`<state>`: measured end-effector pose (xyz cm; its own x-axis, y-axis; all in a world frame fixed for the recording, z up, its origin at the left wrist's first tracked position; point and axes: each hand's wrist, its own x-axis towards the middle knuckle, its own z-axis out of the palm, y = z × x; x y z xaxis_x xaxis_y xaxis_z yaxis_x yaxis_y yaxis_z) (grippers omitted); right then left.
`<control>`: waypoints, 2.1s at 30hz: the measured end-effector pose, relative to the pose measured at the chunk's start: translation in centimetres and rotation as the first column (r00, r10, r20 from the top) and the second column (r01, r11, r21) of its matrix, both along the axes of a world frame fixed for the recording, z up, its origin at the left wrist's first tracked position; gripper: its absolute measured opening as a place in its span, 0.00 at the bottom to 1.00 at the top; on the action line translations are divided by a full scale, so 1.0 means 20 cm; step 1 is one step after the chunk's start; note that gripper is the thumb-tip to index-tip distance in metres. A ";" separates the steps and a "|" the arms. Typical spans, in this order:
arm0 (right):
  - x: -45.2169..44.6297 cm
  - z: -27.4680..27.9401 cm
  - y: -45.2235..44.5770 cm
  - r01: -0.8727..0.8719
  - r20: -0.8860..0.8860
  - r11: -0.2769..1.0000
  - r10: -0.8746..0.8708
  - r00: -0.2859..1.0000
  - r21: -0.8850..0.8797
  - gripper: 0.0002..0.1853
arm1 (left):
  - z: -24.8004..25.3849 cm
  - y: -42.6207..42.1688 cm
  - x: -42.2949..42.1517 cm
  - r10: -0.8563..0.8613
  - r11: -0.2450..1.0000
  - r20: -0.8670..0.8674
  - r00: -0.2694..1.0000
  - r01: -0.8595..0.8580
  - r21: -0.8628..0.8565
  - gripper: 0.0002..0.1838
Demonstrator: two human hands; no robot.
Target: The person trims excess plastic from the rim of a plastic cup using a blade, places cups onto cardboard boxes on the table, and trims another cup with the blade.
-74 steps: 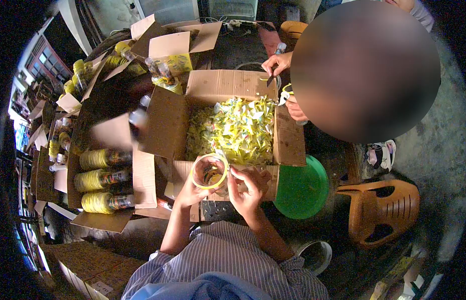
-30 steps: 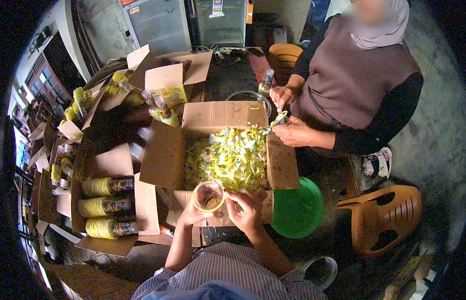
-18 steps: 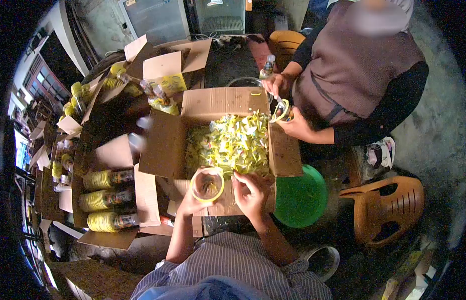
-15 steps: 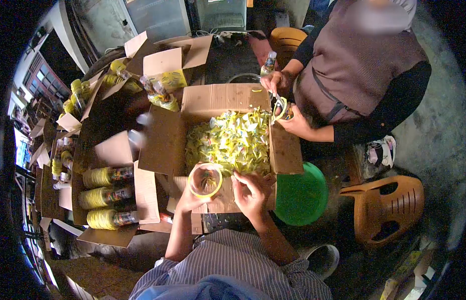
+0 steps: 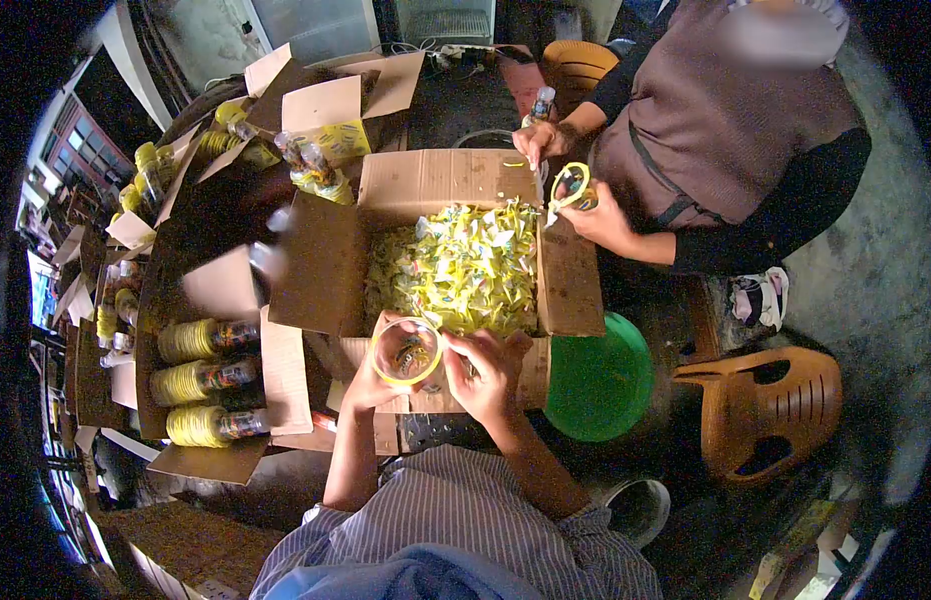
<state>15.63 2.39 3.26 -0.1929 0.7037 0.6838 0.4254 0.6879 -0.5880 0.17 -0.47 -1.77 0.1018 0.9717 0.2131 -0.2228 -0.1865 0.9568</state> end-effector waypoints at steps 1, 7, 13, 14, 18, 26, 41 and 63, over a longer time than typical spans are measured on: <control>-0.01 -0.01 0.00 -0.016 -0.039 1.000 0.015 0.999 -0.025 0.09 | 0.00 0.00 -0.01 -0.008 1.000 0.020 1.000 0.008 0.003 0.38; -0.02 -0.03 -0.02 0.012 -0.131 0.998 -0.020 0.991 -0.057 0.08 | 0.02 0.00 0.01 0.101 0.995 0.029 0.994 -0.101 0.008 0.39; -0.03 -0.08 0.00 -0.049 -0.121 0.999 0.051 0.991 0.024 0.11 | 0.04 0.02 0.01 0.075 0.997 -0.026 0.997 -0.075 0.008 0.35; -0.03 -0.08 0.00 -0.046 -0.107 0.998 0.050 0.993 0.035 0.11 | 0.04 0.02 0.00 0.063 0.998 -0.035 0.997 -0.063 0.016 0.35; -0.03 -0.06 0.01 0.014 0.046 0.998 -0.017 0.999 0.062 0.12 | 0.01 0.00 0.01 -0.006 1.000 -0.060 0.998 0.007 0.025 0.37; -0.03 -0.01 0.02 0.102 -0.068 0.993 -0.106 0.992 -0.056 0.08 | 0.02 0.03 0.02 0.112 0.993 0.021 0.994 -0.111 -0.039 0.33; -0.06 -0.05 0.03 -0.040 0.063 0.997 0.036 0.997 0.060 0.13 | 0.03 0.02 -0.06 0.028 1.000 -0.028 0.999 -0.028 0.000 0.36; 0.01 -0.12 -0.06 0.140 0.165 0.951 -0.190 0.968 0.276 0.11 | 0.03 -0.03 -0.04 0.105 0.994 0.042 0.994 -0.104 -0.033 0.39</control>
